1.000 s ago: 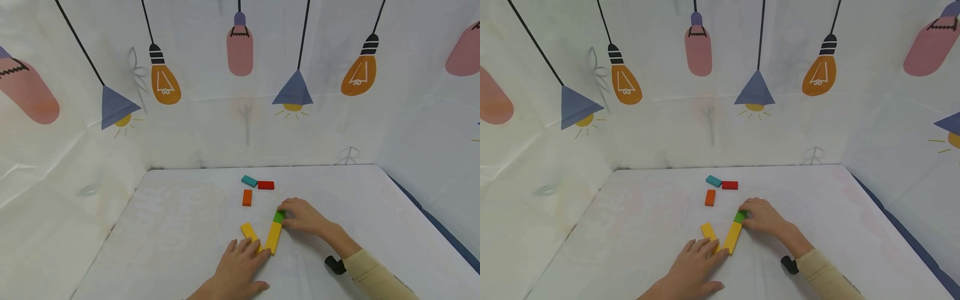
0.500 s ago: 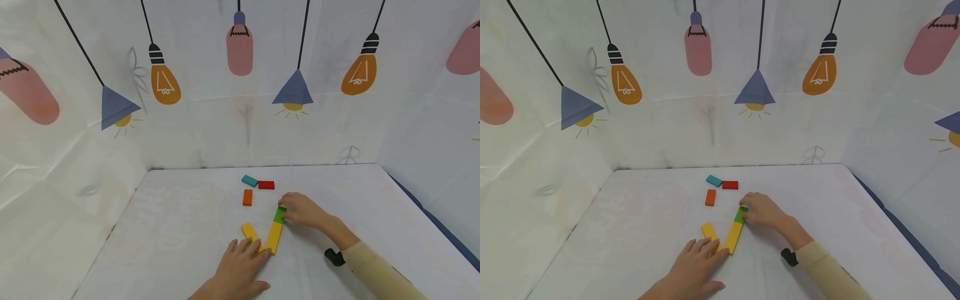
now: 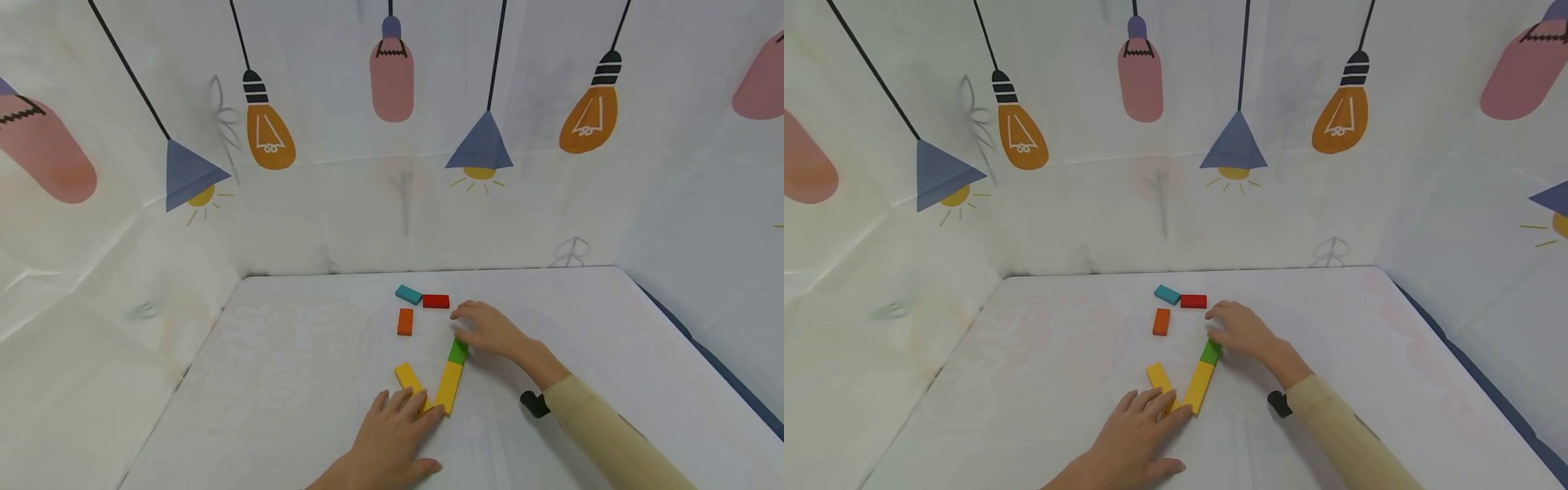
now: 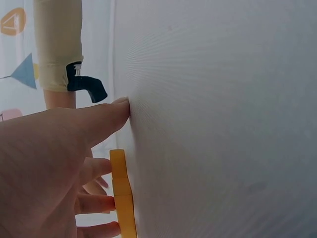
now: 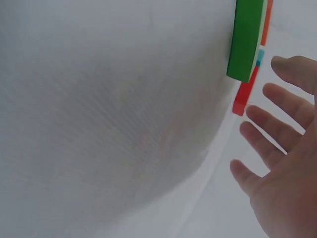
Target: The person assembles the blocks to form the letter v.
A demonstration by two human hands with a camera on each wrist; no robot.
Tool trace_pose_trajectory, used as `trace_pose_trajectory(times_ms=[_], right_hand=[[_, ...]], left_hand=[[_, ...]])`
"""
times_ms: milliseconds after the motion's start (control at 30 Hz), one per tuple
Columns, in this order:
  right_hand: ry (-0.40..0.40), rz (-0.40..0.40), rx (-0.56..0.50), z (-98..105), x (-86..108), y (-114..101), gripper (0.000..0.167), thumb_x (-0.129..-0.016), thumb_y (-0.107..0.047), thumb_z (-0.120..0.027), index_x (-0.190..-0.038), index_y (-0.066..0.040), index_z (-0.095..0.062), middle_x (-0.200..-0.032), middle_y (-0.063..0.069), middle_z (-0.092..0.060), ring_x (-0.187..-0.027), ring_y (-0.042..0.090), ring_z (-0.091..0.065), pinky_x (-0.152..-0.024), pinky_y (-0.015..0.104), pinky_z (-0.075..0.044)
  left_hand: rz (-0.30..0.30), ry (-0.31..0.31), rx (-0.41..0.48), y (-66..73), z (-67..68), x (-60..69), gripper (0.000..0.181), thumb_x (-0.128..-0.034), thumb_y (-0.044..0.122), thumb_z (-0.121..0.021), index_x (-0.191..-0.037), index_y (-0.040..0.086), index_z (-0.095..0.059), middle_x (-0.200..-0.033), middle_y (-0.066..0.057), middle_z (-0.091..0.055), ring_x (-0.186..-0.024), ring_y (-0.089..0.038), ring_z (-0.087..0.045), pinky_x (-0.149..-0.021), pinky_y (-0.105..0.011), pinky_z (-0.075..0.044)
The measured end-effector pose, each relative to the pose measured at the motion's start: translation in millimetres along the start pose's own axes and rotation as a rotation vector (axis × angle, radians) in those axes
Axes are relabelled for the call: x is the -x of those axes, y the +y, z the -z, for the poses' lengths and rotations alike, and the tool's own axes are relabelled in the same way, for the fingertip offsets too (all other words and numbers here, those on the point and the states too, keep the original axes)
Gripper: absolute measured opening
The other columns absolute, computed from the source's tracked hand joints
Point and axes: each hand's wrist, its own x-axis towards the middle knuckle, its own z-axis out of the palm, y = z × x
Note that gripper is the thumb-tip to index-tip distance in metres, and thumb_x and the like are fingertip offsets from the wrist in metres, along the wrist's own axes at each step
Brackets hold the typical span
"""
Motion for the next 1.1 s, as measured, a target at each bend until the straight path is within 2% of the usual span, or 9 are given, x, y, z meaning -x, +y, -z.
trace_pose_trajectory(times_ms=[367, 633, 767, 1000, 1100], right_hand=[[-0.001, -0.025, 0.026, 2.7, -20.5, 3.7, 0.035, -0.093, -0.028, -0.065, -0.125, -0.014, -0.066, -0.134, 0.008, -0.061, -0.125, 0.029, -0.054, -0.108, 0.052, -0.046], [-0.012, -0.048, 0.003, 4.2, -28.1, 4.8, 0.035, -0.094, -0.026, -0.064, -0.127, -0.012, -0.064, -0.136, 0.010, -0.060, -0.126, 0.030, -0.052, -0.109, 0.052, -0.045], [-0.016, -0.066, 0.000, 4.4, -32.5, 7.4, 0.037, -0.095, -0.024, -0.063, -0.129, -0.012, -0.063, -0.137, 0.010, -0.059, -0.126, 0.031, -0.052, -0.110, 0.053, -0.044], [-0.053, -0.043, -0.017, 4.2, -39.1, 14.8, 0.049, -0.093, -0.020, -0.062, -0.140, -0.010, -0.054, -0.149, 0.014, -0.049, -0.137, 0.035, -0.045, -0.115, 0.055, -0.037], [-0.079, -0.047, -0.039, 3.5, -40.2, 13.9, 0.052, -0.092, -0.020, -0.063, -0.142, -0.009, -0.051, -0.153, 0.014, -0.045, -0.140, 0.035, -0.041, -0.116, 0.055, -0.034]], left_hand=[[0.001, 0.012, -0.015, 1.2, 0.2, -1.3, 0.071, -0.0853, 0.070, -0.059, -0.147, 0.042, -0.039, -0.149, 0.004, -0.044, -0.135, -0.029, -0.046, -0.104, -0.061, -0.042], [0.016, -0.031, -0.005, 1.1, -0.5, -2.0, 0.071, -0.0851, 0.072, -0.057, -0.147, 0.045, -0.037, -0.151, 0.005, -0.043, -0.137, -0.029, -0.044, -0.105, -0.061, -0.042], [0.010, -0.027, -0.008, 0.8, -1.9, -1.7, 0.071, -0.0852, 0.073, -0.056, -0.148, 0.045, -0.037, -0.151, 0.005, -0.043, -0.137, -0.029, -0.044, -0.105, -0.061, -0.042], [-0.001, 0.005, -0.013, 0.8, -2.2, -0.9, 0.070, -0.0863, 0.071, -0.057, -0.148, 0.043, -0.038, -0.151, 0.004, -0.043, -0.137, -0.029, -0.045, -0.104, -0.061, -0.042], [0.003, -0.002, -0.006, 1.1, -1.2, -0.6, 0.070, -0.0863, 0.071, -0.057, -0.148, 0.044, -0.037, -0.151, 0.004, -0.043, -0.137, -0.029, -0.045, -0.104, -0.061, -0.042]])
